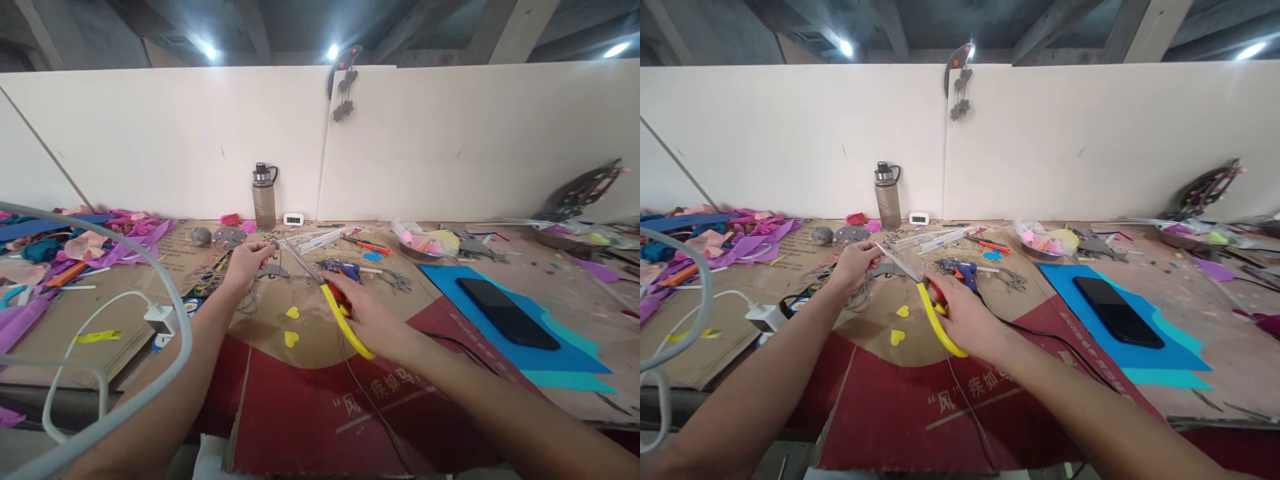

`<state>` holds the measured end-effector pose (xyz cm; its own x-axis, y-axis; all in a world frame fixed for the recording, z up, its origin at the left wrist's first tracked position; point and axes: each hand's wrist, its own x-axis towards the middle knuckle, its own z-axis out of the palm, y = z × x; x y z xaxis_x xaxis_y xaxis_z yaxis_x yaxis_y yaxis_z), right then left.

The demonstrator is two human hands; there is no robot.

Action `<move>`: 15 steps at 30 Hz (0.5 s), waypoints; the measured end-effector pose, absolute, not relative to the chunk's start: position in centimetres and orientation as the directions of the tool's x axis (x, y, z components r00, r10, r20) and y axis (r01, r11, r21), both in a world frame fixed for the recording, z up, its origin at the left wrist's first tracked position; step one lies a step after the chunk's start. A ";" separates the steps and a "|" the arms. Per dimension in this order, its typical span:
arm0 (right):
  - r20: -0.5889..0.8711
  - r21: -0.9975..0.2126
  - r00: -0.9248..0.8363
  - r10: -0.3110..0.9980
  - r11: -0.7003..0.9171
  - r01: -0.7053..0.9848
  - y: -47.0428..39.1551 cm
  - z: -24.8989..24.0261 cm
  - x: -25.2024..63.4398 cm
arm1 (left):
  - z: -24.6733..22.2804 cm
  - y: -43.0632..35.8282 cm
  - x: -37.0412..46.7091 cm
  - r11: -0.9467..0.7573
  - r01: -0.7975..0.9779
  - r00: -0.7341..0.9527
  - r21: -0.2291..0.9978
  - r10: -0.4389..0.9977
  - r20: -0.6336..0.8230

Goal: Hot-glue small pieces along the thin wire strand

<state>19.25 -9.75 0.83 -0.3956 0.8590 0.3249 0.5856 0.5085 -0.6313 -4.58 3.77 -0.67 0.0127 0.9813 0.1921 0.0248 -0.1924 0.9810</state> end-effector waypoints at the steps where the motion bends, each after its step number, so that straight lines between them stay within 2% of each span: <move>1: 0.310 -0.665 -0.410 0.858 0.504 0.551 -9.5 0.9 18.4 | -0.6 3.7 -4.5 -0.184 0.002 0.013 0.983 0.983 0.184; 3: 0.233 -0.769 -0.441 0.867 0.442 0.462 -9.1 0.8 17.1 | -0.3 3.6 -4.3 -0.163 -0.065 0.008 0.984 0.986 0.164; 5: 0.128 -0.877 -0.455 0.881 0.314 0.362 -8.8 0.3 16.3 | 0.0 3.4 -4.3 -0.147 -0.145 0.008 0.979 0.989 0.150; 7: 0.052 -0.933 -0.445 0.894 0.203 0.298 -8.5 -0.3 15.8 | 0.3 3.2 -4.2 -0.139 -0.216 0.014 0.967 0.989 0.145; 11: 0.033 -0.921 -0.378 0.925 0.174 0.348 -7.9 -1.0 15.8 | 0.9 3.0 -4.4 -0.135 -0.277 0.018 0.951 0.989 0.146; 15: 0.125 -0.829 -0.353 0.927 0.293 0.476 -7.6 -0.4 16.1 | 1.2 2.8 -4.5 -0.142 -0.271 0.005 0.952 0.989 0.149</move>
<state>16.12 -7.57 -0.36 -0.3526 0.9273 0.1254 0.4759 0.2931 -0.8292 -4.46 2.80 1.20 0.0053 0.9889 0.1488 -0.2710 -0.1418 0.9521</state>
